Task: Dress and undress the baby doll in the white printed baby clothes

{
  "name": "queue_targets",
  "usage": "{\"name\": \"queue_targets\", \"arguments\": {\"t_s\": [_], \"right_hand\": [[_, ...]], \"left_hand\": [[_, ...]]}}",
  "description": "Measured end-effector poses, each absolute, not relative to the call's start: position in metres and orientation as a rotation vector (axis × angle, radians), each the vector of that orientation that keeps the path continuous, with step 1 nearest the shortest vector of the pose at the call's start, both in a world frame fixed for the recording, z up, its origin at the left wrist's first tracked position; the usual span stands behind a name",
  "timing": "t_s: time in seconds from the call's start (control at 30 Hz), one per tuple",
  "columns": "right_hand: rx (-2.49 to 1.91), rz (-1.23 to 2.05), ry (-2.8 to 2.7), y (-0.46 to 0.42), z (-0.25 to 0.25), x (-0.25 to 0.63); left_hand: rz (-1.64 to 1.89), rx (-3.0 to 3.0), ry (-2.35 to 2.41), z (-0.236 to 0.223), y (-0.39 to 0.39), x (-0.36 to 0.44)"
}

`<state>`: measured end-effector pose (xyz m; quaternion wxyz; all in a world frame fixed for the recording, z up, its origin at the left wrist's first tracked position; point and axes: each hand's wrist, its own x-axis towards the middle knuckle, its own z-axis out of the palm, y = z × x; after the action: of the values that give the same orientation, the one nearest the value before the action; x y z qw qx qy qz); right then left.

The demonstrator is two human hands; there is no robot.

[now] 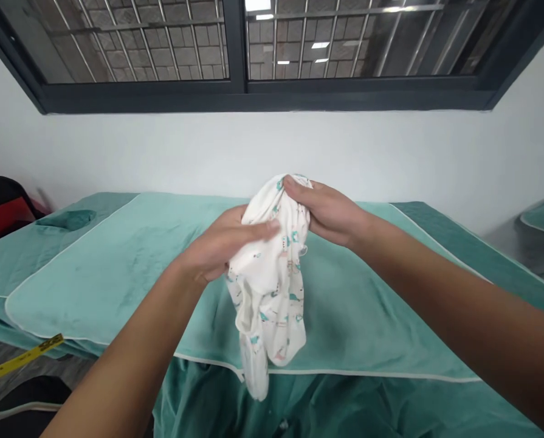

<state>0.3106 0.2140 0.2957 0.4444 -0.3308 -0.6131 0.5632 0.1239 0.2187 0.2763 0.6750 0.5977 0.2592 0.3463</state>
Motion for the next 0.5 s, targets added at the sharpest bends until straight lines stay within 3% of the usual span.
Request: {"name": "queue_targets", "arguments": {"t_s": [0.07,0.17,0.37,0.5], "right_hand": [[-0.834,1.397,-1.444,0.214,0.288,0.307],[-0.895,1.453,-1.351,0.213,0.274,0.302],[-0.853,1.831,-1.639,0.207,0.255,0.305],[-0.893,1.613,-1.576,0.206,0.247,0.306]], "left_hand": [[0.704,1.360,0.602,0.273,0.219,0.121],[0.924,1.259,0.629,0.268,0.221,0.123],[0.963,1.085,0.690,0.255,0.220,0.132],[0.838,1.115,0.662,0.248,0.213,0.129]]}}
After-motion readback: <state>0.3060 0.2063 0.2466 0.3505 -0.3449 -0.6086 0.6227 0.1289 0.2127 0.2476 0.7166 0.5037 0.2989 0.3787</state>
